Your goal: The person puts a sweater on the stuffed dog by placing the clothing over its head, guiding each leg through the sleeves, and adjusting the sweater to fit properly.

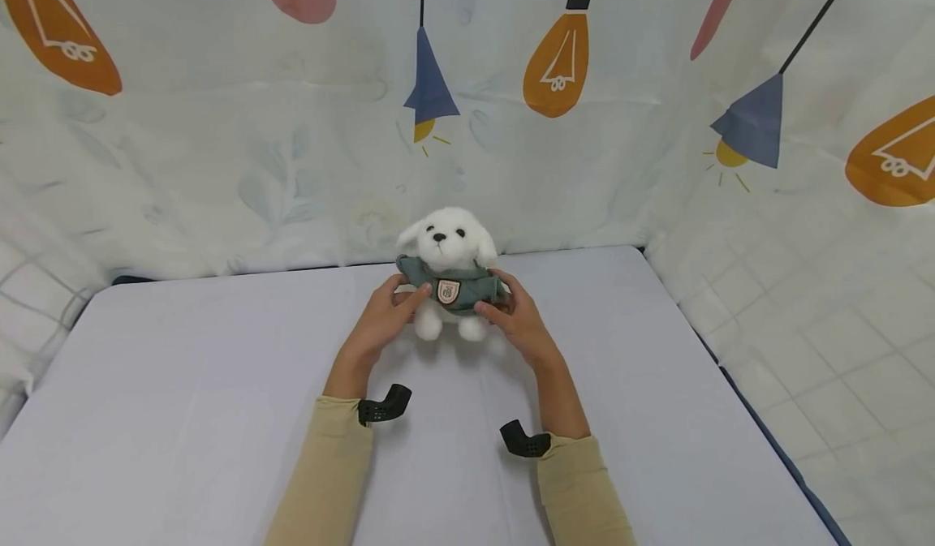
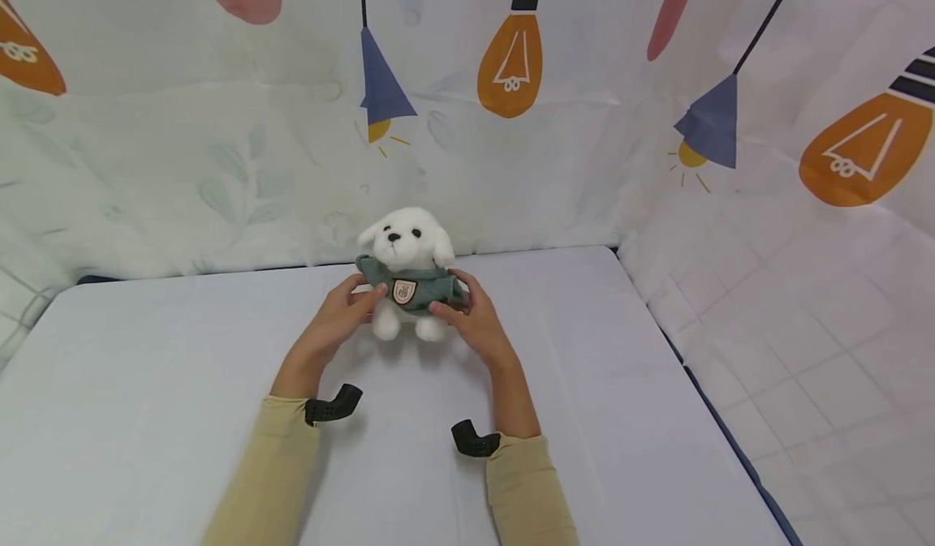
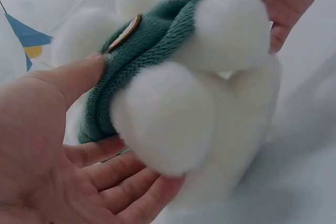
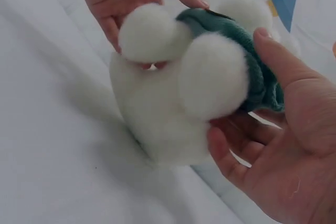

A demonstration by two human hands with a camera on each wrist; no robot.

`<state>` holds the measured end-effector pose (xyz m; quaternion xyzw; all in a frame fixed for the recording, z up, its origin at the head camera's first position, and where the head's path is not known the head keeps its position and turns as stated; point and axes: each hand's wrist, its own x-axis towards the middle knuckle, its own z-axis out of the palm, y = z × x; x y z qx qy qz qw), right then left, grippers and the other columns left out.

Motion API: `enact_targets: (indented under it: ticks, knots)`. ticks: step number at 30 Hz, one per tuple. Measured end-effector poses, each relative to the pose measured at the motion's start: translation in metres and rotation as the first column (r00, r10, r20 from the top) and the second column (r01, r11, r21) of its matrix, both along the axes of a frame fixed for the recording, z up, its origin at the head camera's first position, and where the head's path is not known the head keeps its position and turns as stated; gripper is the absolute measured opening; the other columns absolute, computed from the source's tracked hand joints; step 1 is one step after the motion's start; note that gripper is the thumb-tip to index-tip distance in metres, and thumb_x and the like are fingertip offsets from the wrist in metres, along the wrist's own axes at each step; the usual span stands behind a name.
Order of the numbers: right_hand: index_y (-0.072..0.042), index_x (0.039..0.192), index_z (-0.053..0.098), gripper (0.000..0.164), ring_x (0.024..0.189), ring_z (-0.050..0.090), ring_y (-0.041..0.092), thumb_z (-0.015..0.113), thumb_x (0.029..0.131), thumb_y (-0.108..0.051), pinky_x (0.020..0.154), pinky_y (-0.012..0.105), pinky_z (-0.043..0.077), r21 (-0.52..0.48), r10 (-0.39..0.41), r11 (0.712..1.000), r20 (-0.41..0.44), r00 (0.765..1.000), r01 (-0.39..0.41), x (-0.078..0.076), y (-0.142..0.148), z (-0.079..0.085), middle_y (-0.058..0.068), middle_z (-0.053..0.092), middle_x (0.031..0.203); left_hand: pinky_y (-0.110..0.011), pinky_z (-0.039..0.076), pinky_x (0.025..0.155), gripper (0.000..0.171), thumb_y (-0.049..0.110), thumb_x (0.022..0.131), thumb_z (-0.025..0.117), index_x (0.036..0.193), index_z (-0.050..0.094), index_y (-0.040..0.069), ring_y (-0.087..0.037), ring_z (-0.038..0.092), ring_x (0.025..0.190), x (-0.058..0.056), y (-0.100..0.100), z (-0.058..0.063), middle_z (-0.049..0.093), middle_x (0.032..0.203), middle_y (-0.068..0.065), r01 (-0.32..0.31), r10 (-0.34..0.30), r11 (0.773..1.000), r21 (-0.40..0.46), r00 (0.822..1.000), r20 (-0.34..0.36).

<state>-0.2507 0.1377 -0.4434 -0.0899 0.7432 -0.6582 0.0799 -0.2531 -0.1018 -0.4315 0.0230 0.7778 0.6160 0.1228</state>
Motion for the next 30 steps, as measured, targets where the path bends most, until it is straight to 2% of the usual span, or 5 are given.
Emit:
enact_targets:
  ticks: [13, 19, 23, 26, 30]
  knots:
    - [-0.022, 0.141, 0.042, 0.057, 0.097, 0.062, 0.015, 0.068, 0.09, -0.025, 0.078, 0.027, 0.05, 0.028, -0.081, 0.996, -0.059, 0.995, 0.082, 0.001, 0.001, 0.009, 0.012, 0.062, 0.122, -0.044, 0.048, 0.091, 0.06, 0.042, 0.09, 0.066, 0.138, 0.042, 0.016, -0.023, 0.061, 0.111, 0.011, 0.008, 0.019, 0.065, 0.122, -0.013, 0.05, -0.049, 0.999, 0.014, 0.998, -0.051]
    - [-0.027, 0.146, 0.036, 0.065, 0.108, 0.06, 0.024, 0.069, 0.09, -0.033, 0.084, 0.031, 0.051, 0.112, -0.095, 0.988, -0.086, 0.992, 0.105, 0.003, -0.001, 0.014, 0.007, 0.056, 0.133, -0.041, 0.052, 0.09, 0.062, 0.047, 0.089, 0.065, 0.14, 0.044, 0.02, -0.027, 0.059, 0.117, 0.013, 0.015, 0.022, 0.06, 0.128, -0.012, 0.039, -0.055, 0.99, -0.133, 0.992, -0.116]
    - [-0.023, 0.149, 0.03, 0.068, 0.119, 0.058, 0.027, 0.066, 0.091, -0.028, 0.094, 0.038, 0.049, 0.13, -0.111, 0.985, -0.056, 0.992, 0.117, 0.004, -0.001, 0.014, 0.007, 0.05, 0.142, -0.044, 0.052, 0.09, 0.057, 0.046, 0.091, 0.062, 0.141, 0.049, 0.022, -0.028, 0.059, 0.118, 0.016, 0.017, 0.024, 0.061, 0.129, -0.01, 0.055, -0.097, 0.975, -0.215, 0.978, -0.187]
    - [-0.02, 0.147, 0.033, 0.063, 0.124, 0.056, 0.026, 0.062, 0.091, -0.021, 0.101, 0.042, 0.046, 0.113, -0.165, 0.979, -0.034, 0.986, 0.167, 0.004, -0.001, 0.012, 0.008, 0.05, 0.143, -0.043, 0.053, 0.087, 0.042, 0.04, 0.094, 0.061, 0.131, 0.06, 0.021, -0.027, 0.061, 0.113, 0.017, 0.016, 0.023, 0.066, 0.124, -0.006, 0.001, -0.057, 0.976, -0.217, 0.967, -0.25]
    - [-0.019, 0.145, 0.035, 0.059, 0.128, 0.054, 0.025, 0.059, 0.092, -0.019, 0.106, 0.043, 0.044, 0.109, -0.202, 0.973, -0.022, 0.979, 0.203, 0.003, 0.001, 0.009, 0.007, 0.051, 0.143, -0.04, 0.052, 0.084, 0.028, 0.032, 0.094, 0.062, 0.115, 0.07, 0.015, -0.024, 0.064, 0.105, 0.015, 0.011, 0.019, 0.069, 0.115, -0.004, -0.156, 0.1, 0.974, -0.161, 0.945, -0.312]
